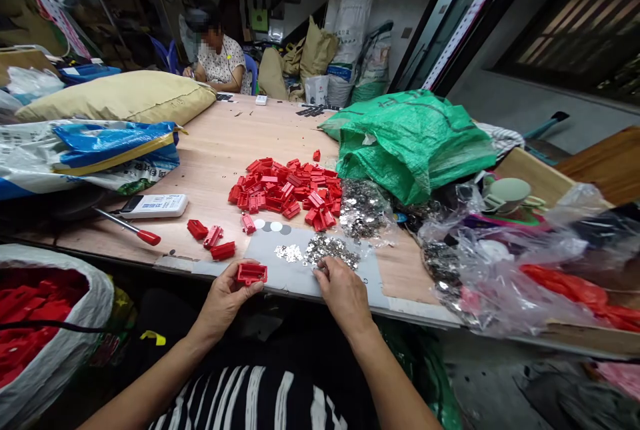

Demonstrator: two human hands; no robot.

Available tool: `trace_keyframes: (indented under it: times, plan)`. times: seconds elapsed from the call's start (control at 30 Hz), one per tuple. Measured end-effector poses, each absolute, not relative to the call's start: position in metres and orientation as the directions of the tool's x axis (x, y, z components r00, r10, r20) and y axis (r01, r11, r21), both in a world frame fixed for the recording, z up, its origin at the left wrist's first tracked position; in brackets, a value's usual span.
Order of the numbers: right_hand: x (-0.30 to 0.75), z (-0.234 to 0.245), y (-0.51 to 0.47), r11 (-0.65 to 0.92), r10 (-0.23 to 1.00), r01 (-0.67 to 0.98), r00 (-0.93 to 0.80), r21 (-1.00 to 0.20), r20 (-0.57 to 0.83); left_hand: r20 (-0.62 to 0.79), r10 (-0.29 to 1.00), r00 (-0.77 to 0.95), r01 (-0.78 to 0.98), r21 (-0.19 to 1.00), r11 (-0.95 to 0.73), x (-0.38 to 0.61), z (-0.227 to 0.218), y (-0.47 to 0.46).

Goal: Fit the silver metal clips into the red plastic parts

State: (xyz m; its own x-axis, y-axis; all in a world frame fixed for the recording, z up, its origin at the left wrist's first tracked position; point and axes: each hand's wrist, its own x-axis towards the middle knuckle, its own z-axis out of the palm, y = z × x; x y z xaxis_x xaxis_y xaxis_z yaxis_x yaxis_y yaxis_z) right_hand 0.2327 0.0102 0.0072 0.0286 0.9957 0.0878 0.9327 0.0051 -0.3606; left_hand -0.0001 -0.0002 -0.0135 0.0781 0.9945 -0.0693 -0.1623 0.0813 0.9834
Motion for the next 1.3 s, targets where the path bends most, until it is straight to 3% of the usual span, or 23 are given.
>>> trace_keyframes:
  times: [0.2,0.4,0.5,0.6,0.73,0.83,0.97,1.07,1.17,1.3]
  plan:
    - [0.225,0.004,0.013,0.031,0.995,0.955,-0.002,-0.295,0.099,-0.114,0.984,0.137,-0.31,0.939,0.151,0.0,-0.008,-0.002]
    - [0.236,0.007,0.007,0.051,0.993,0.943,-0.012,-0.327,0.121,-0.109,0.981,0.162,-0.379,0.911,0.164,-0.003,-0.006,-0.004]
    - [0.241,0.01,0.003,0.035,0.993,0.905,0.017,-0.423,0.118,-0.108,0.978,0.179,-0.407,0.897,0.174,-0.001,-0.005,-0.005]
    - [0.237,0.016,0.0,0.069,0.995,0.787,-0.012,-0.613,0.097,-0.077,0.984,0.162,-0.396,0.908,0.137,0.0,-0.002,-0.007]
    - [0.22,0.024,-0.003,0.104,0.994,0.58,-0.082,-0.808,0.069,0.051,0.995,0.088,-0.23,0.973,-0.029,-0.001,0.001,-0.01]
    - [0.203,0.029,-0.006,0.124,0.989,0.487,-0.134,-0.864,0.066,0.106,0.992,0.066,-0.125,0.987,-0.098,-0.001,0.002,-0.012]
    - [0.186,0.035,-0.008,0.191,0.978,0.489,-0.17,-0.851,0.122,0.119,0.99,0.073,-0.089,0.99,-0.112,-0.002,0.002,-0.013]
    - [0.179,0.037,-0.007,0.226,0.973,0.501,-0.153,-0.836,0.171,-0.009,0.983,0.184,-0.247,0.967,0.055,-0.001,0.005,-0.012]
    - [0.175,0.035,-0.004,0.271,0.962,0.493,-0.162,-0.827,0.219,-0.139,0.921,0.364,-0.495,0.809,0.317,0.001,0.007,-0.011]
    - [0.174,0.029,0.0,0.346,0.938,0.512,-0.21,-0.786,0.276,-0.206,0.849,0.486,-0.591,0.638,0.493,0.0,0.006,-0.01]
